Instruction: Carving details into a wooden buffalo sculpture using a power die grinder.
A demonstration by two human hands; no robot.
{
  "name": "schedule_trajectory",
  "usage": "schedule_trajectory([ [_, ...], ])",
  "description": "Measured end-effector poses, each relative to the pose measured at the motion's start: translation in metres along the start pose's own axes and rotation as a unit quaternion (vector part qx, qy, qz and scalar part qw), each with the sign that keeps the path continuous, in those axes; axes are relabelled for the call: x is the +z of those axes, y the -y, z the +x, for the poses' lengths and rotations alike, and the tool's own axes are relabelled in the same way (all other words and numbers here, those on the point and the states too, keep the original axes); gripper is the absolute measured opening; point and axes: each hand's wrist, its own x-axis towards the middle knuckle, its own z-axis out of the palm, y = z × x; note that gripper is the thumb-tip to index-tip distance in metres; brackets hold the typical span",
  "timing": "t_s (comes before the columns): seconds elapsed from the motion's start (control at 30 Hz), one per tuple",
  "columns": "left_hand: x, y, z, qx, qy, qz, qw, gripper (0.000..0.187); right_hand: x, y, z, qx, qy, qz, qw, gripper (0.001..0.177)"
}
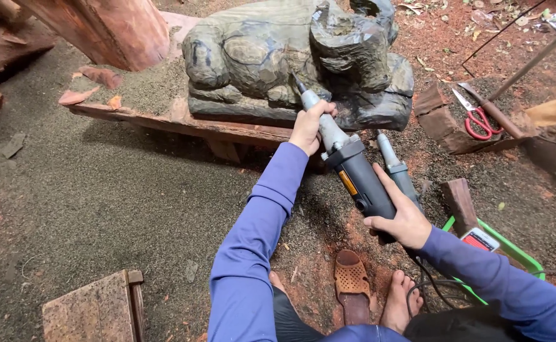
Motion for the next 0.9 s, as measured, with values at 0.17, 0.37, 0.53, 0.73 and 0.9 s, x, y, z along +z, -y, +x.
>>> schedule_trajectory([
  [0.17, 0.003, -0.005, 0.002, 0.007, 0.007, 0.01, 1.0, 0.021, 0.005, -0.003, 0.003, -0.009, -0.004, 0.017, 1.0, 0.115],
  [0.37, 0.003, -0.014, -0.007, -0.006, 0.02, -0.016, 1.0, 0.016, 0.004, 0.004, 0.002, 0.004, 0.007, 0.0, 1.0, 0.113],
  [0.53, 0.003, -0.015, -0.002, -0.004, 0.012, -0.041, 0.999, 0.018, 0.002, 0.007, 0.005, -0.009, 0.01, 0.021, 1.0, 0.112],
  [0.73, 0.004, -0.029, -0.006, -0.069, 0.032, -0.056, 0.996, 0.031, 0.002, 0.018, 0.004, -0.003, 0.006, 0.018, 1.0, 0.112],
  [0.9, 0.007, -0.037, 0.0, -0.046, 0.04, -0.066, 0.996, 0.043, 0.004, 0.02, 0.007, -0.029, -0.004, 0.026, 0.999, 0.112],
])
